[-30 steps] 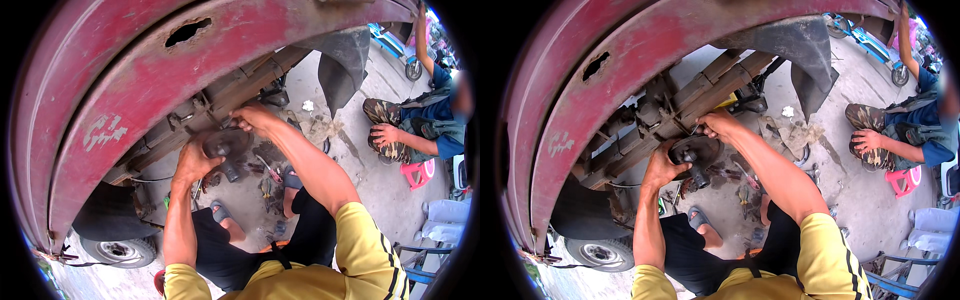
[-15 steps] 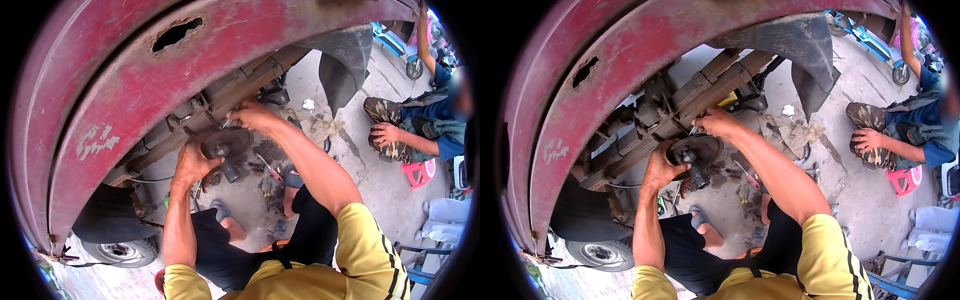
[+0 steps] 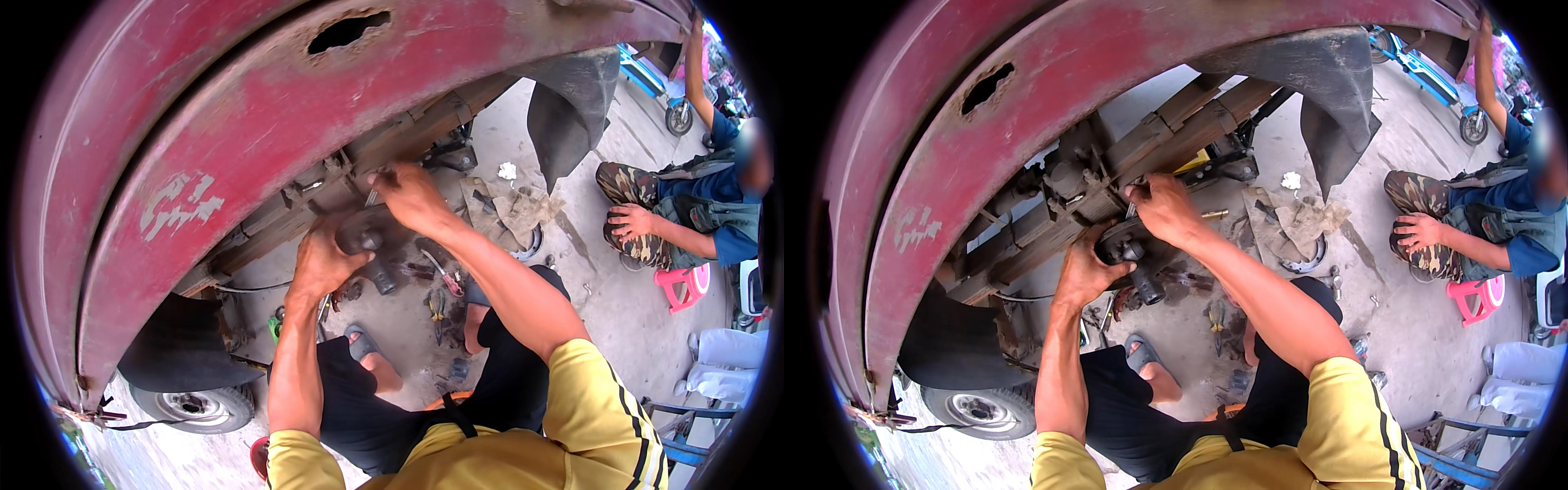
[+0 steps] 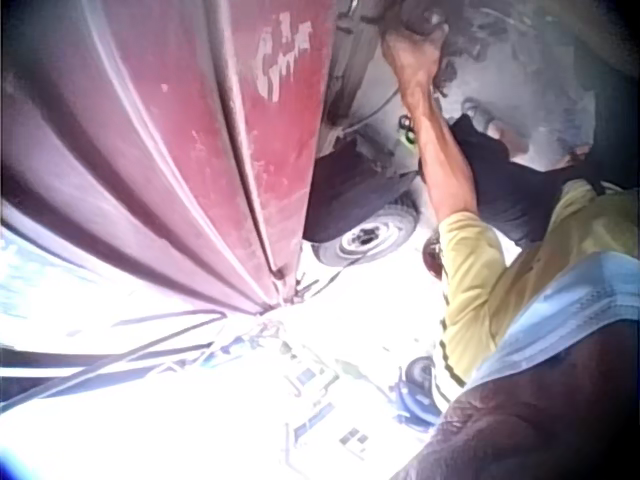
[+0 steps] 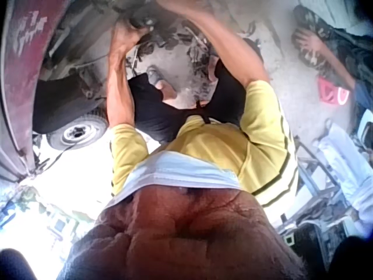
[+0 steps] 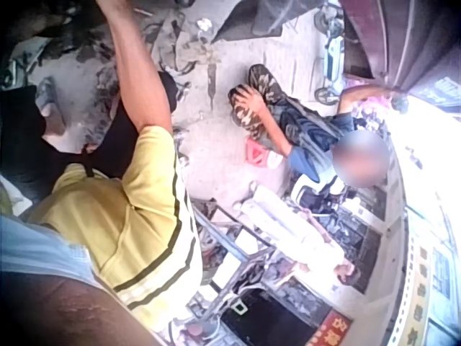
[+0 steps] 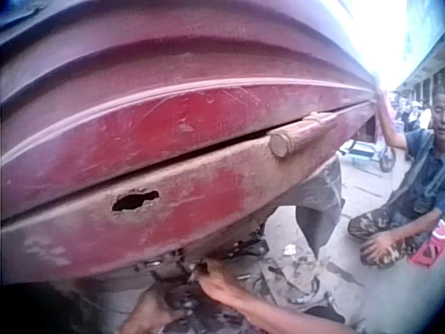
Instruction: The person works on the underside of a red vehicle, reaching behind a metal component and manipulating parts by hand.
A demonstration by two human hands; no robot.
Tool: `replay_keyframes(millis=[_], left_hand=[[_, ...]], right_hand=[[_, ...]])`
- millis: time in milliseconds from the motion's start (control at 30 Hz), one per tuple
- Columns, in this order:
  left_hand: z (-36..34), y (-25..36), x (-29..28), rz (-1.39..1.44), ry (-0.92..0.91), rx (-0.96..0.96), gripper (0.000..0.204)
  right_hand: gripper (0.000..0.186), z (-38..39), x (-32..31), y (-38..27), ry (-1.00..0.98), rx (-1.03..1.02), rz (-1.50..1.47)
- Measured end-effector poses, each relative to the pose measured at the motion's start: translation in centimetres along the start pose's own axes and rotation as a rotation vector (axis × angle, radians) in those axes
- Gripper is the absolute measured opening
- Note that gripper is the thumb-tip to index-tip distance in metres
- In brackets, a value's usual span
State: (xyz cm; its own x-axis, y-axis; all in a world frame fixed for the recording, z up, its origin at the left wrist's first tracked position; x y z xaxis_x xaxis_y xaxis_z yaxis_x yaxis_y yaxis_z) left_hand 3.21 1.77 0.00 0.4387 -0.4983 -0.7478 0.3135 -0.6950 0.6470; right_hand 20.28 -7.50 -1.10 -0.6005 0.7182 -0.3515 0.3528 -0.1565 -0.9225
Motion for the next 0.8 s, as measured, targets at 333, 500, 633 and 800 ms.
replay_keyframes(millis=[333, 500, 633, 800], left_hand=[[-0.7, 0.3, -0.1, 0.02, -0.05, -0.04, 0.075], [-0.3, 0.5, -0.3, 0.062, -0.035, -0.094, 0.072], [-0.6, -1.1, 0.2, 0.13, -0.165, -0.118, 0.069], [-0.3, -1.4, 0.4, 0.121, -0.12, -0.081, 0.071]], right_hand=[[0.036, 0.9, 0.3, -4.4, -0.01, -0.139, 0.147], [0.036, 1.8, 2.4, -6.4, -0.121, -0.203, 0.26], [0.03, 1.9, 4.8, -6.6, -0.173, -0.308, 0.374], [0.027, 1.7, 4.4, -6.6, -0.151, -0.432, 0.354]])
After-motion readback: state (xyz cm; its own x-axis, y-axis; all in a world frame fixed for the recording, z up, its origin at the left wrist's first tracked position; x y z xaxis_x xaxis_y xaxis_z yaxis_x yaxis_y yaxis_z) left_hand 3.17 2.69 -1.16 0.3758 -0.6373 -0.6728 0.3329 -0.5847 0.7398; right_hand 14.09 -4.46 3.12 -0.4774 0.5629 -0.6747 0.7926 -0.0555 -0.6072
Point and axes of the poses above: each hand's wrist, its own z-axis away from the middle knuckle, its own x-axis out of the palm, y = z × x, the point moved 4 cm from there along -z, towards the middle knuckle, and after that the axes turned 4 degrees about y, right-handed, at the moved point
